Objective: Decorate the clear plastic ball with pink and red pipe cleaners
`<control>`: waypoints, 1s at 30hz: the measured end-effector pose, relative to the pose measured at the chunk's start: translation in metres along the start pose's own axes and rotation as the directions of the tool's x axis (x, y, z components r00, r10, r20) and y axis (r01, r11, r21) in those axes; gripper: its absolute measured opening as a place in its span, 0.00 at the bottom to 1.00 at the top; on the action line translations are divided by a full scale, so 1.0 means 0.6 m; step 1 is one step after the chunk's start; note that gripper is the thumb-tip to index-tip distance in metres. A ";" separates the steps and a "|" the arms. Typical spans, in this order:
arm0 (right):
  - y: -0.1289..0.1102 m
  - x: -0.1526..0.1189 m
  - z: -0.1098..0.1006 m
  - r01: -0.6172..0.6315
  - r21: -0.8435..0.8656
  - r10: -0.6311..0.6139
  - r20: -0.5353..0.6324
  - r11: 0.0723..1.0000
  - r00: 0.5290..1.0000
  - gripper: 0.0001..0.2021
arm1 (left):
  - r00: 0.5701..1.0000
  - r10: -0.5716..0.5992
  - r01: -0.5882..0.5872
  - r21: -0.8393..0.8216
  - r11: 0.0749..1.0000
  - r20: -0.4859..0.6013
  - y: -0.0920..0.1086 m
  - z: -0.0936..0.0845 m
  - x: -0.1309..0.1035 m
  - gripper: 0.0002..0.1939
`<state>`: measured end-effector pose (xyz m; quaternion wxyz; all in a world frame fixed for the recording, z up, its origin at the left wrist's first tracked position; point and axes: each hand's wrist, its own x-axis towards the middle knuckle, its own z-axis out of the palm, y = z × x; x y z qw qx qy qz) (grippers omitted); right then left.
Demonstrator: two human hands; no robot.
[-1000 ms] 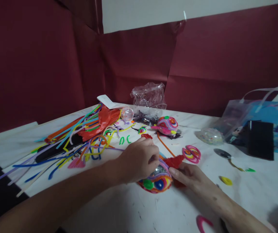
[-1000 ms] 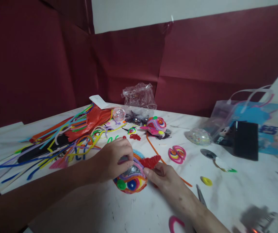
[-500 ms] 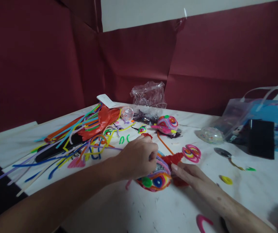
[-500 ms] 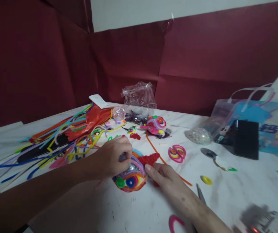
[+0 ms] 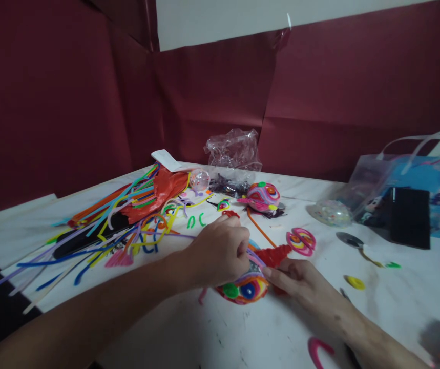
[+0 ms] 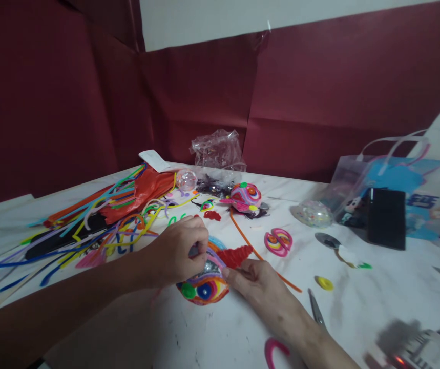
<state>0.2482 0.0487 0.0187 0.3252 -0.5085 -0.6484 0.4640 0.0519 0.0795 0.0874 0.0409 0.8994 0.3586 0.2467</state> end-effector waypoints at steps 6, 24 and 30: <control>-0.012 -0.003 0.000 0.035 -0.017 -0.034 0.025 0.999 0.999 0.28 | 1.000 0.008 -0.008 0.001 1.000 0.011 0.004 -0.002 0.001 0.03; -0.022 -0.006 0.002 0.029 0.168 -0.040 0.063 0.985 0.997 0.23 | 0.998 -0.067 0.067 0.025 0.997 -0.004 0.000 0.008 0.005 0.06; -0.004 0.002 0.001 -0.019 0.120 0.015 0.039 0.993 0.999 0.25 | 0.998 -0.067 0.067 0.016 0.998 -0.004 -0.001 0.007 0.002 0.06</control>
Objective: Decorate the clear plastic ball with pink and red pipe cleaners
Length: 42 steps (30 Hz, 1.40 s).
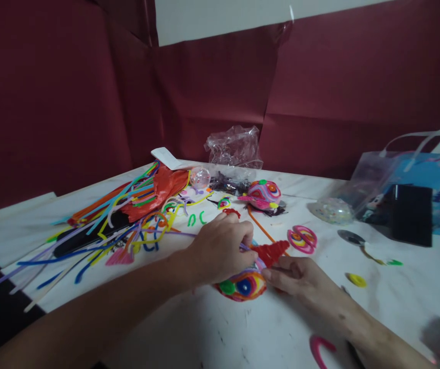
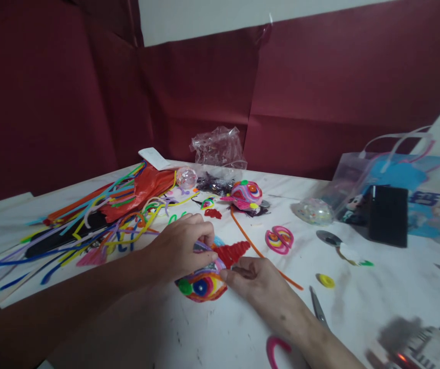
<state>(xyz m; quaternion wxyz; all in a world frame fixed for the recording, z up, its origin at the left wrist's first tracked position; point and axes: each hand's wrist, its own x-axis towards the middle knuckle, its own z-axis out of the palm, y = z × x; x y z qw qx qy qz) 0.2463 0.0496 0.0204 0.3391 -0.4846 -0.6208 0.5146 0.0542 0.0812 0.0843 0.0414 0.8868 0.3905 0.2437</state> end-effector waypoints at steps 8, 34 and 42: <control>-0.013 -0.007 -0.001 0.009 0.022 -0.009 0.007 1.000 1.000 0.23 | 1.000 -0.007 0.007 0.028 1.000 0.024 0.004 -0.001 0.004 0.06; -0.018 -0.014 -0.009 0.055 -0.087 -0.051 0.047 0.995 0.998 0.28 | 0.997 -0.006 0.005 0.017 1.000 0.076 0.005 -0.008 0.003 0.07; -0.032 -0.015 -0.012 0.048 -0.106 -0.044 0.036 0.993 0.998 0.29 | 0.998 -0.022 0.020 0.040 0.999 0.063 0.007 -0.004 0.000 0.07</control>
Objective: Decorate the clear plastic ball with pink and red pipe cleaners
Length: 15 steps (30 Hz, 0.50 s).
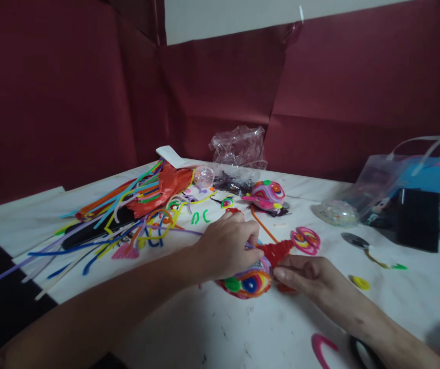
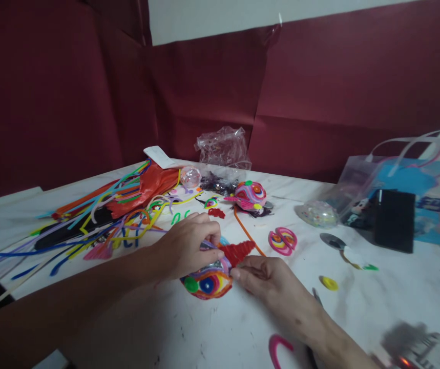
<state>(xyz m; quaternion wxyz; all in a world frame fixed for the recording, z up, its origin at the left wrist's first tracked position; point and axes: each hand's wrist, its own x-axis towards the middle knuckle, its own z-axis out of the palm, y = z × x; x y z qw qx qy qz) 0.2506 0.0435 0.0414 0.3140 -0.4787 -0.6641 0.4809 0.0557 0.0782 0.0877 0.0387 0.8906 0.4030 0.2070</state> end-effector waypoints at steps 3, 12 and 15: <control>-0.002 0.000 0.006 -0.006 -0.030 0.005 -0.031 1.000 1.000 0.27 | 1.000 0.007 -0.007 0.008 1.000 0.000 0.003 -0.001 -0.002 0.07; 0.001 0.004 0.007 -0.075 -0.094 0.063 -0.121 0.993 0.991 0.25 | 1.000 0.012 -0.012 0.005 1.000 0.028 0.008 -0.002 0.001 0.08; 0.000 0.006 0.002 -0.096 -0.088 0.086 -0.110 0.991 0.990 0.25 | 1.000 0.013 -0.013 0.002 1.000 0.025 0.007 0.000 0.002 0.07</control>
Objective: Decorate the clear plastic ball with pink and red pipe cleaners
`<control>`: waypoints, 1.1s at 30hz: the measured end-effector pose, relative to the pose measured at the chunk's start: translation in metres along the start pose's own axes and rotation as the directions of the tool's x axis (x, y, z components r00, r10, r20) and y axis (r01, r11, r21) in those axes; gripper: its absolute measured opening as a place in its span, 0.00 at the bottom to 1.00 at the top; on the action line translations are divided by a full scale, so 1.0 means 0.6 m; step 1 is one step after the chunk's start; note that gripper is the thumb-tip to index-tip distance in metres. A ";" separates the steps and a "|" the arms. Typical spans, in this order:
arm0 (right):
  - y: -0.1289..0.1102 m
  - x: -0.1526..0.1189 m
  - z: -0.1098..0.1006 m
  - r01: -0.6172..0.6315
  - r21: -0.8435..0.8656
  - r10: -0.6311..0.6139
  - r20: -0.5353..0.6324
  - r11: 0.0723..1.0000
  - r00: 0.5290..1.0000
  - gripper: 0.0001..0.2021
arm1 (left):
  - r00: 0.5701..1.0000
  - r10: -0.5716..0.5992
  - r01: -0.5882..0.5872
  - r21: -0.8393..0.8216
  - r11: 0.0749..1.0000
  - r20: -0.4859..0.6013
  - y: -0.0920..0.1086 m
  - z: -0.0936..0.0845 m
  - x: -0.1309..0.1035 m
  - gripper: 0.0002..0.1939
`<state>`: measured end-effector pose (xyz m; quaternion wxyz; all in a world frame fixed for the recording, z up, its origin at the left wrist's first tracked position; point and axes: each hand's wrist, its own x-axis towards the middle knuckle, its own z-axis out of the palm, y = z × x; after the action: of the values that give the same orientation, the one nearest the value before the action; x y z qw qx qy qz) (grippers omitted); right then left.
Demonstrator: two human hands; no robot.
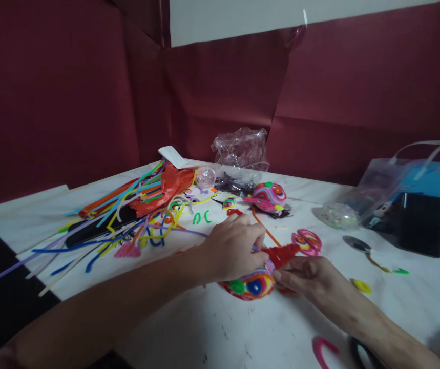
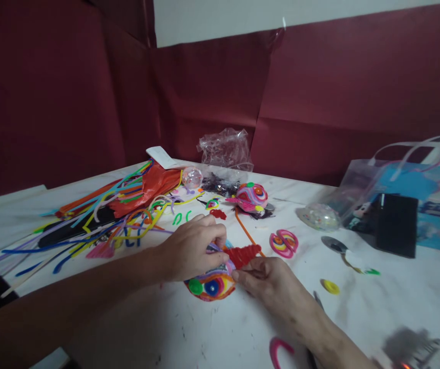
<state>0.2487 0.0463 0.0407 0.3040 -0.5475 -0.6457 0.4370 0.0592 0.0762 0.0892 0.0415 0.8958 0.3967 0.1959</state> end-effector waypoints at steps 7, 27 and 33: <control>-0.002 0.005 0.000 -0.011 0.039 0.010 0.039 0.999 0.999 0.29 | 1.000 0.013 -0.014 -0.019 1.000 -0.023 -0.002 0.006 0.000 0.06; 0.046 0.015 0.006 0.037 0.103 -0.033 -0.042 0.994 0.999 0.28 | 0.998 0.026 -0.028 -0.034 0.999 -0.061 0.002 0.017 0.008 0.06; 0.051 0.011 0.011 0.045 0.168 -0.034 -0.067 0.985 0.997 0.29 | 0.999 0.012 -0.014 -0.039 0.999 -0.050 0.008 0.017 0.012 0.07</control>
<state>0.2550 0.0519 0.0098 0.3784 -0.5204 -0.6068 0.4666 0.0709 0.0787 0.0830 0.0479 0.8924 0.3877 0.2261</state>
